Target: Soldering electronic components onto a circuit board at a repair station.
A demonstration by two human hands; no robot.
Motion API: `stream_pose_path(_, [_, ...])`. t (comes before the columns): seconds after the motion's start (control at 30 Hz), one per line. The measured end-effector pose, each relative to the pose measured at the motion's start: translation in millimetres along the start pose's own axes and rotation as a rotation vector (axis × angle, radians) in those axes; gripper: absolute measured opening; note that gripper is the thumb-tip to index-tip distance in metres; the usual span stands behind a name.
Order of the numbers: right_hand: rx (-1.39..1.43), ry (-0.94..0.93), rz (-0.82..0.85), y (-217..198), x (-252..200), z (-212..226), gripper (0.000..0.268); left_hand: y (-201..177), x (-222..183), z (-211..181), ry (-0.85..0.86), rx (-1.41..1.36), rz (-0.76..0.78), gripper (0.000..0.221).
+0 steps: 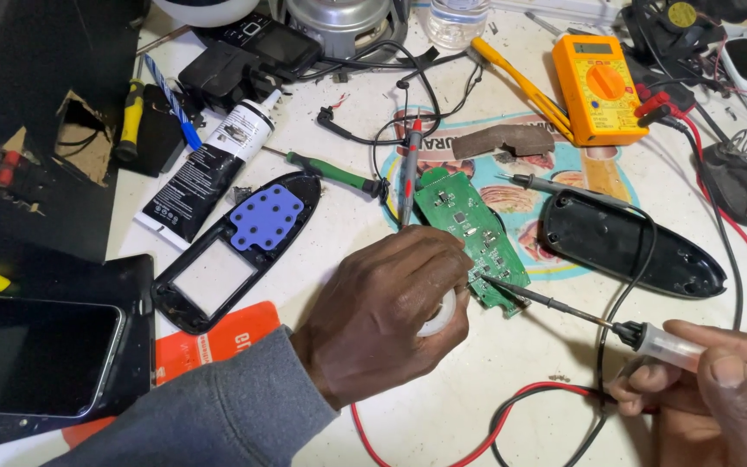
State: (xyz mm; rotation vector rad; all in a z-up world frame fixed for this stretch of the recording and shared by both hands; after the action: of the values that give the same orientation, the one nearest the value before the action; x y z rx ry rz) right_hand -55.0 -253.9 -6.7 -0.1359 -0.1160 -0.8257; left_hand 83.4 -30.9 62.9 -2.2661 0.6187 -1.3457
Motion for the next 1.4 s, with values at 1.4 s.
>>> stream_pose_path(1.4, [0.061,0.033,-0.001,-5,4,-12,0.046,-2,0,-1,-0.009,-0.039,0.007,0.012])
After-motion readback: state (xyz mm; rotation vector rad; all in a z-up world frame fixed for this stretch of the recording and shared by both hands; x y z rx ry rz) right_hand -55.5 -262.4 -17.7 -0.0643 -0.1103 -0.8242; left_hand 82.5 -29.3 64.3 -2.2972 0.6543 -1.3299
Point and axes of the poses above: each hand's wrist, its own x-axis towards the middle knuckle, its own y-axis out of the palm, z = x × y, the point moved 9 cm from there along x, towards the middle knuckle, and after that the axes turned 2 degrees about -y, right-handed, at the moved point
